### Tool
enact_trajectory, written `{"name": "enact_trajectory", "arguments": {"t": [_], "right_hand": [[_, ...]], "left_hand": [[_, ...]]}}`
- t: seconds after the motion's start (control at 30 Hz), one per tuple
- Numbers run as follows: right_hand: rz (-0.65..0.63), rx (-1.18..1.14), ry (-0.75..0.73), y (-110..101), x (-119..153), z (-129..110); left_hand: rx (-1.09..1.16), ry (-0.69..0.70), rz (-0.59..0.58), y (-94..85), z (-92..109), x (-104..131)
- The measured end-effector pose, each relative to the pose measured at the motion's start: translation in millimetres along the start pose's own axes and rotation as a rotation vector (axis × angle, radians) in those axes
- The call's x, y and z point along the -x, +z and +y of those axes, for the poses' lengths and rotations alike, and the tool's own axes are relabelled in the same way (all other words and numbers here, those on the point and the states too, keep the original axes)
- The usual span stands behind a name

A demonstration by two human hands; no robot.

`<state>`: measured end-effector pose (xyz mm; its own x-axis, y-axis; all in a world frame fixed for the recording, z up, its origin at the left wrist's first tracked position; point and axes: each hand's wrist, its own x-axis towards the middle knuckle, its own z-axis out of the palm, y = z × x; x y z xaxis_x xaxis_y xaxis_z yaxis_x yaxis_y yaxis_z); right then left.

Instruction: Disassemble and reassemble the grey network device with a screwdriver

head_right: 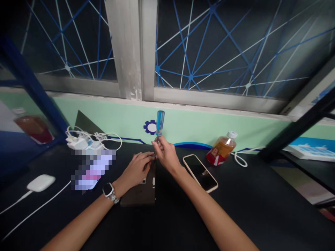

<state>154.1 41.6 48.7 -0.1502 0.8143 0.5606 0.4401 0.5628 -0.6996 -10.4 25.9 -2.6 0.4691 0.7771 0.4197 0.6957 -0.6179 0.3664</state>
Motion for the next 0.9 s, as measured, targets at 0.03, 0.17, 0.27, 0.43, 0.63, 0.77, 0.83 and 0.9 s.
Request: {"name": "enact_trajectory", "arguments": {"t": [0.03,0.17,0.27,0.43,0.63,0.77,0.83,0.9], "right_hand": [[-0.009,-0.002,0.001,-0.3,-0.1,0.2],[-0.026,-0.014,0.003,-1.3,-0.2,1.4],[-0.033,-0.014,0.0,-1.6,-0.3,1.9],[-0.044,-0.012,-0.004,-2.0,-0.6,0.2],[-0.049,-0.03,-0.002,-2.3,-1.1,0.5],[-0.071,-0.026,-0.003,-2.9,-1.1,0.1],[-0.098,-0.028,-0.006,-4.0,-1.5,-0.5],[-0.131,-0.039,-0.011,-5.9,-2.3,-1.3]], "left_hand": [[0.002,-0.003,0.001,0.1,0.0,0.0],[0.009,-0.001,-0.002,-0.4,0.3,-0.3],[0.004,0.002,0.001,-0.9,0.5,-0.6],[-0.002,0.001,-0.002,0.3,-0.9,-0.5],[0.006,0.004,-0.005,0.3,-0.8,-0.4],[0.009,0.006,-0.004,-0.5,0.1,-0.9],[0.011,0.007,-0.001,-0.6,0.1,-0.9],[0.013,0.008,0.002,-0.5,0.0,-0.7]]}}
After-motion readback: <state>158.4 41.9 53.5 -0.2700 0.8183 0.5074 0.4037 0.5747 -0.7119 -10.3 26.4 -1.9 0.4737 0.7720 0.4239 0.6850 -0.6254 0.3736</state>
